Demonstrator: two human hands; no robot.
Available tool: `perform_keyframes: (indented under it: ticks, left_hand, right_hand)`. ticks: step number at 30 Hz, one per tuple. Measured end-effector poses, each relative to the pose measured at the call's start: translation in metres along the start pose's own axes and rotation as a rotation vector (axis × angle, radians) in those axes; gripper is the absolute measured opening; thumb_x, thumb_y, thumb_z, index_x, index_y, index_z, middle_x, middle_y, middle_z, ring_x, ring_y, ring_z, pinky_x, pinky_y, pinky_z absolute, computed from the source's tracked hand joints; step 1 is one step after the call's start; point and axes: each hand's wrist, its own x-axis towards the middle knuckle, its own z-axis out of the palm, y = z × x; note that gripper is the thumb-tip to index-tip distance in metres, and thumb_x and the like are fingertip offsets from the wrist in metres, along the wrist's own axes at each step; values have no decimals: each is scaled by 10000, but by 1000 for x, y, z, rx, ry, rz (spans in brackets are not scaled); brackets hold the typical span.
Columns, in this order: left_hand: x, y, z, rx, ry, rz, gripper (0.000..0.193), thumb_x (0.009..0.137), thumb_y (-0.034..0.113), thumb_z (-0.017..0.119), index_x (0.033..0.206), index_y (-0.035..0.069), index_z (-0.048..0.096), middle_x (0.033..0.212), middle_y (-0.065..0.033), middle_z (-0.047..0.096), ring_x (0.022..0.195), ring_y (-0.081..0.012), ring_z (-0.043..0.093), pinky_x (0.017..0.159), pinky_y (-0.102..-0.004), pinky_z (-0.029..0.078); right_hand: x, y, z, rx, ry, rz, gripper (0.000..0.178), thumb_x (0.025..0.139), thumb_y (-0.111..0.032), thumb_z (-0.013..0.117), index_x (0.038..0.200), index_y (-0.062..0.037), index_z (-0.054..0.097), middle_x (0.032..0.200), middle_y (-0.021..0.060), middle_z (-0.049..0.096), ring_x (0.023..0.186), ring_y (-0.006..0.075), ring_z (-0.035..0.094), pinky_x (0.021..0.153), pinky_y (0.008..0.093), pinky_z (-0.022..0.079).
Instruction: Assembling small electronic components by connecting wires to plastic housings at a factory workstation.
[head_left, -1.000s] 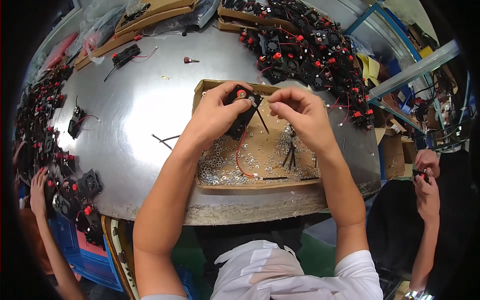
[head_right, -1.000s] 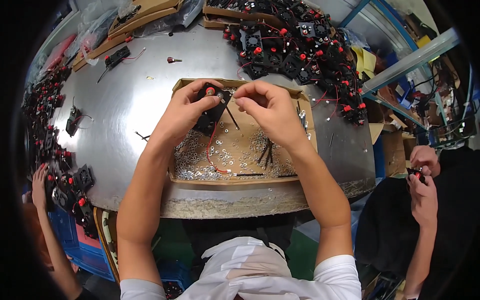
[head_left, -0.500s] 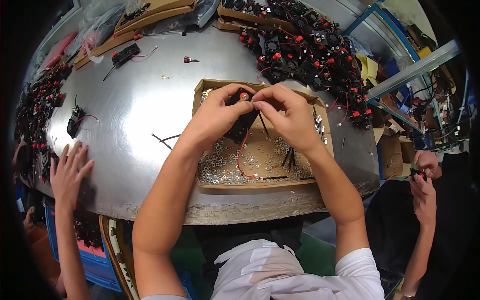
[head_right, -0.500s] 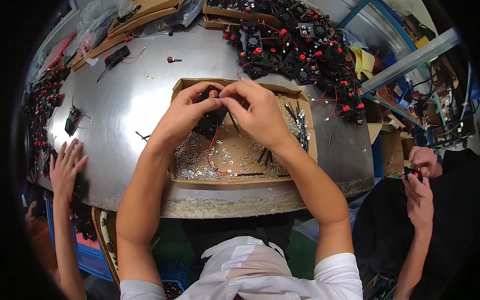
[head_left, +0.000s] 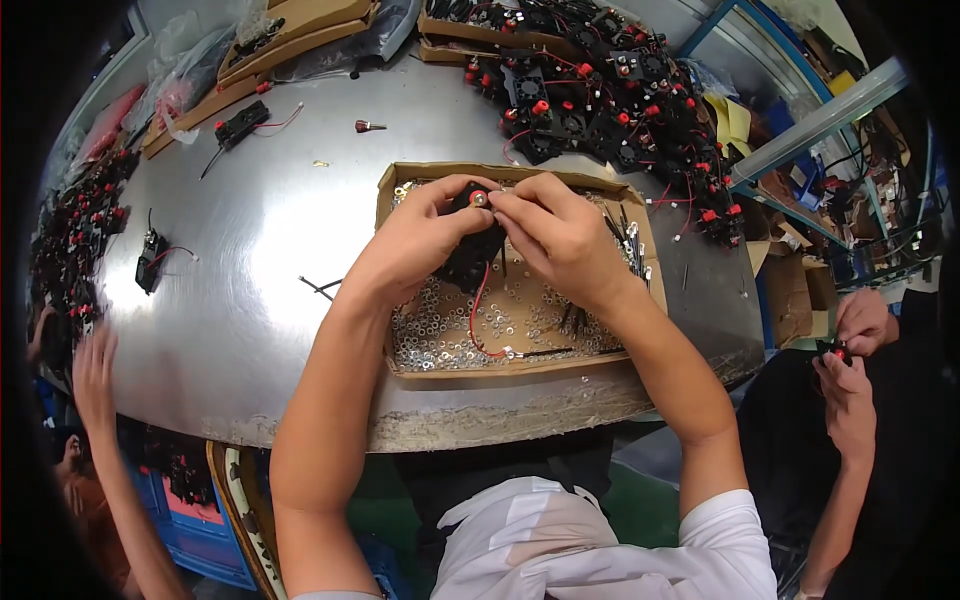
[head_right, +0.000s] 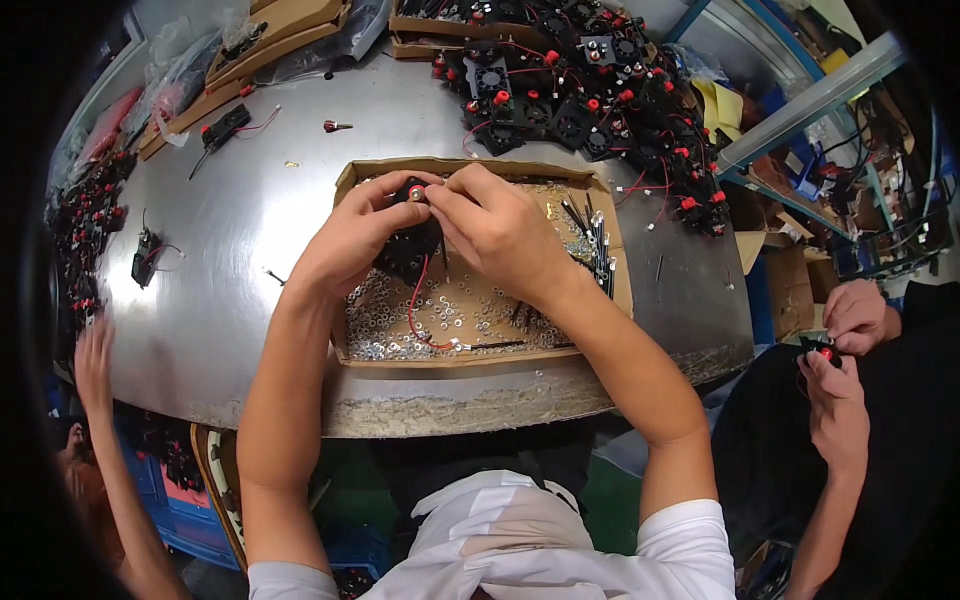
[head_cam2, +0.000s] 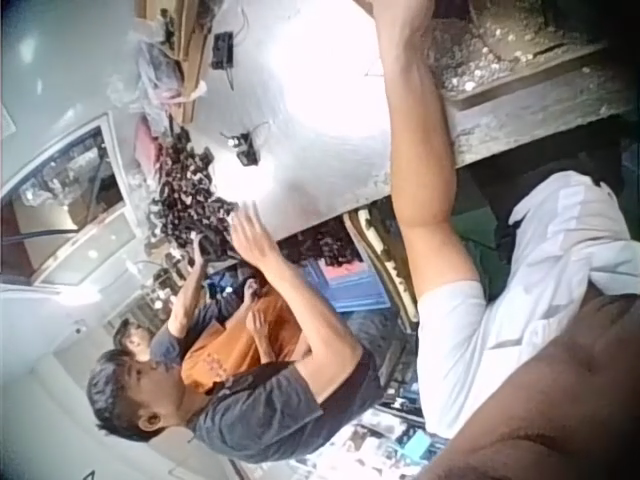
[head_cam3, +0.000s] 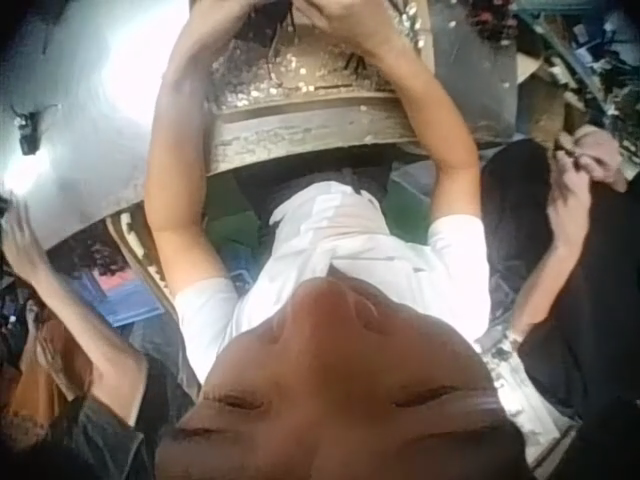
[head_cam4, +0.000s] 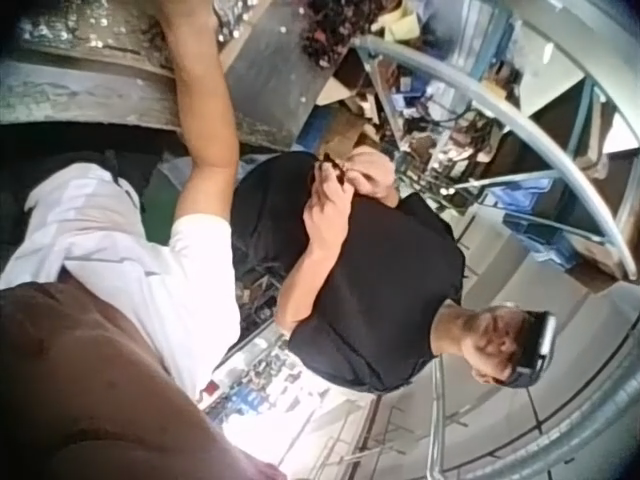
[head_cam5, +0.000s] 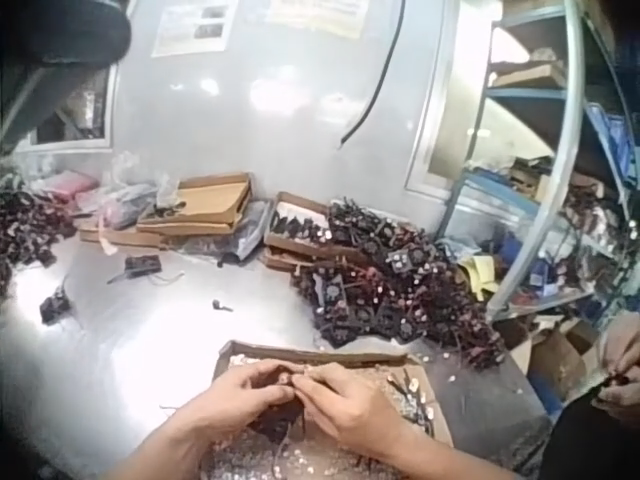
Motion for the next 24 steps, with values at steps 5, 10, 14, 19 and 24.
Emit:
perform_keyframes:
  ticks: [5,10,14,19,24]
  left_hand:
    - [1,0,0,34,-3,-11,315,901,71,610,1208,6,621,1026,-48,668,891,-95,614,793,-243,505]
    - [0,-2,-1,41,-2,-21,328,901,72,612,1222,7,614,1030,-52,667,893,-100,618,791,-245,509]
    - [-3,4,2,6,15,-26,322,905,77,614,1219,6,615,1021,-48,667,893,-100,619,787,-246,510]
    - [-2,-1,1,31,3,2,314,901,93,627,1205,13,624,999,-44,671,880,-104,615,773,-250,508]
    - [3,-2,-5,92,61,46,313,897,88,637,1201,14,625,991,-52,671,875,-109,618,771,-251,511]
  right_hand:
    - [-3,5,0,16,-4,-7,187,834,7,706,1018,7,674,930,121,636,755,258,653,644,341,544]
    - [-2,2,-2,42,-25,25,166,842,5,703,1003,2,665,938,119,637,754,242,651,646,329,545]
    - [1,0,-8,182,-49,167,163,855,6,690,1016,-11,670,952,118,628,760,226,650,643,308,535]
    - [-1,2,-7,206,-95,199,171,864,9,676,1033,-18,673,975,108,614,789,204,645,653,292,527]
    - [4,-3,-12,247,-98,294,166,867,-2,679,1032,-5,672,968,82,623,794,156,625,662,262,500]
